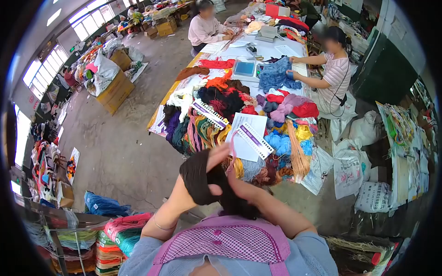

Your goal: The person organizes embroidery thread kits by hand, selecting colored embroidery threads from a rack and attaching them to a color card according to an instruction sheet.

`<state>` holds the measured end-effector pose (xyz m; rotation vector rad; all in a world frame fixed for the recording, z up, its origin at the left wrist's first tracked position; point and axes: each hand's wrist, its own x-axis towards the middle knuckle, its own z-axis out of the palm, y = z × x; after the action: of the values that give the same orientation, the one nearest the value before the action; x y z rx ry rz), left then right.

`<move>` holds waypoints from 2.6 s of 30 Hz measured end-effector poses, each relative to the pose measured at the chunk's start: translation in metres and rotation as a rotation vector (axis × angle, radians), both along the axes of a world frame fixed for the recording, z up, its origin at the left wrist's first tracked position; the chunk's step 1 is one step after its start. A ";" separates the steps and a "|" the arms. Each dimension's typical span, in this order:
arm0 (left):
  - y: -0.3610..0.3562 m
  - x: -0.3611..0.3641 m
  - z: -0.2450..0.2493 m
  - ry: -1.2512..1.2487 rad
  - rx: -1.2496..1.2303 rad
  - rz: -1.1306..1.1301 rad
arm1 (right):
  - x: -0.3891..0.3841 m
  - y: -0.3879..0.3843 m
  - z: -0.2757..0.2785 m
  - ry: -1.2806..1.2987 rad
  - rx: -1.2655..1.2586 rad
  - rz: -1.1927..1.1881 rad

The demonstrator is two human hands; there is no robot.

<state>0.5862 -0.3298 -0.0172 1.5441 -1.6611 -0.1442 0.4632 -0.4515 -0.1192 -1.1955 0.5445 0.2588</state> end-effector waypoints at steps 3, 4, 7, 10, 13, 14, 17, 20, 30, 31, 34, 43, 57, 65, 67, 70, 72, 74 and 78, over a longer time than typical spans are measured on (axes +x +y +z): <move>0.005 -0.007 -0.016 -0.092 0.033 0.470 | 0.002 -0.006 -0.003 -0.307 -0.140 -0.094; 0.002 -0.004 -0.032 -0.147 -0.050 0.569 | 0.005 -0.011 -0.010 -0.504 -0.320 -0.119; 0.006 -0.005 -0.054 -0.171 0.139 0.595 | -0.001 -0.008 0.012 -0.067 -0.469 -0.101; 0.009 -0.011 -0.074 -0.155 0.166 0.698 | -0.001 0.012 0.020 -0.617 -0.330 -0.037; 0.003 -0.009 -0.079 -0.164 0.005 0.684 | 0.013 0.015 0.019 -0.483 -0.290 -0.189; 0.001 -0.015 -0.058 -0.133 0.016 0.772 | 0.013 0.001 -0.004 -0.342 -0.345 -0.197; 0.006 0.009 -0.059 0.916 0.113 0.281 | 0.019 -0.006 -0.001 -0.358 -0.399 -0.574; 0.030 0.063 -0.060 1.317 -0.117 0.277 | -0.010 -0.064 -0.072 -0.182 -0.560 -0.504; -0.029 0.190 0.027 -0.480 -0.382 1.062 | -0.140 -0.169 -0.070 0.462 -0.352 -0.028; -0.045 0.204 0.032 -0.489 -0.413 1.032 | -0.179 -0.193 -0.100 0.495 -0.562 0.130; -0.107 0.233 0.025 -0.639 -0.401 1.025 | -0.254 -0.234 -0.106 0.602 -0.836 0.100; -0.254 0.198 -0.204 -0.033 0.147 0.692 | -0.210 -0.272 -0.079 0.506 -1.171 -0.304; -0.236 0.078 -0.368 1.487 0.368 0.707 | 0.046 -0.227 -0.159 -0.120 -0.566 -0.517; -0.197 0.062 -0.347 1.480 0.431 0.591 | 0.103 -0.200 -0.235 0.102 -0.548 -0.397; -0.193 0.061 -0.351 1.437 0.431 0.579 | 0.103 -0.192 -0.240 0.097 -0.573 -0.406; -0.188 0.065 -0.354 1.430 0.403 0.504 | 0.098 -0.183 -0.241 -0.152 -1.035 -0.277; -0.183 0.069 -0.352 1.479 0.385 0.381 | 0.094 -0.181 -0.236 -0.124 -1.012 -0.266; -0.183 0.071 -0.347 1.443 0.398 0.418 | 0.093 -0.180 -0.235 -0.101 -0.957 -0.267; -0.183 0.075 -0.356 1.393 0.382 0.471 | 0.095 -0.177 -0.231 -0.081 -0.933 -0.219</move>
<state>0.6613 -0.5125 -0.3727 1.4321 -0.1681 -1.0441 0.5577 -0.6284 -0.3498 -2.0137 0.7489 -0.2719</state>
